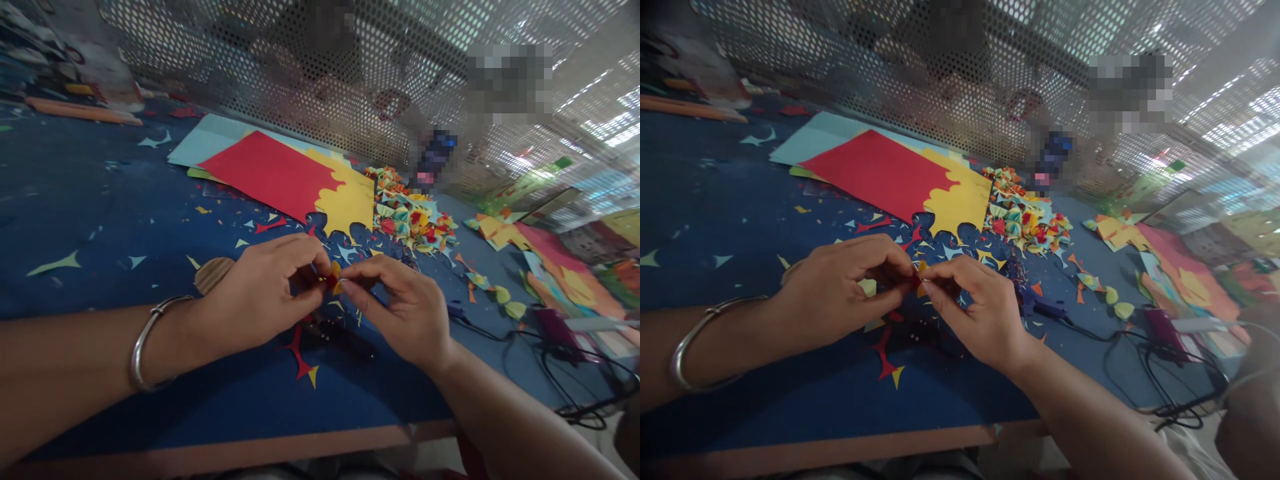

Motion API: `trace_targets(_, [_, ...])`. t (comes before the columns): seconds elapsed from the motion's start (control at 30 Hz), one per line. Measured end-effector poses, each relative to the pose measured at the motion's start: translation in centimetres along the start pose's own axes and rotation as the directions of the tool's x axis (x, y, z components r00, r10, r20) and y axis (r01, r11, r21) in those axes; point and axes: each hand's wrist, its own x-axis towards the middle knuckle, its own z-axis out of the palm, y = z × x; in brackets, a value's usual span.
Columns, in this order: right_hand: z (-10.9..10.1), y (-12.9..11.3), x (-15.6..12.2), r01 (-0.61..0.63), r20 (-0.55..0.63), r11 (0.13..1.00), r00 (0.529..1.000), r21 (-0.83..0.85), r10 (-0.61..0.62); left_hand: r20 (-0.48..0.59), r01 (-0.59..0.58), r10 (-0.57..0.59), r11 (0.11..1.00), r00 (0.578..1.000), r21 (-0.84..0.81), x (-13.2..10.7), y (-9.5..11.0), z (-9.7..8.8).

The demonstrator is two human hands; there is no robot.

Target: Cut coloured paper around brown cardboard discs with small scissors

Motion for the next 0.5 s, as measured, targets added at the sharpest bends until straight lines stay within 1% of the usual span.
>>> trace_targets(0.17, [-0.02,-0.04,0.04,-0.063,-0.002,0.998,0.998,0.013,0.063,0.002,-0.016,0.016,1.0,1.0,0.003,-0.1,0.22,-0.06])
trace_targets(0.3, [-0.03,-0.04,0.08,-0.074,0.005,0.997,0.997,0.027,0.073,0.013,-0.007,0.007,1.0,1.0,-0.001,-0.12,0.34,-0.08])
trace_targets(0.5, [0.03,-0.06,0.19,-0.094,0.003,0.994,0.996,0.058,0.094,0.023,0.033,-0.031,0.996,0.999,-0.083,-0.03,0.23,-0.11])
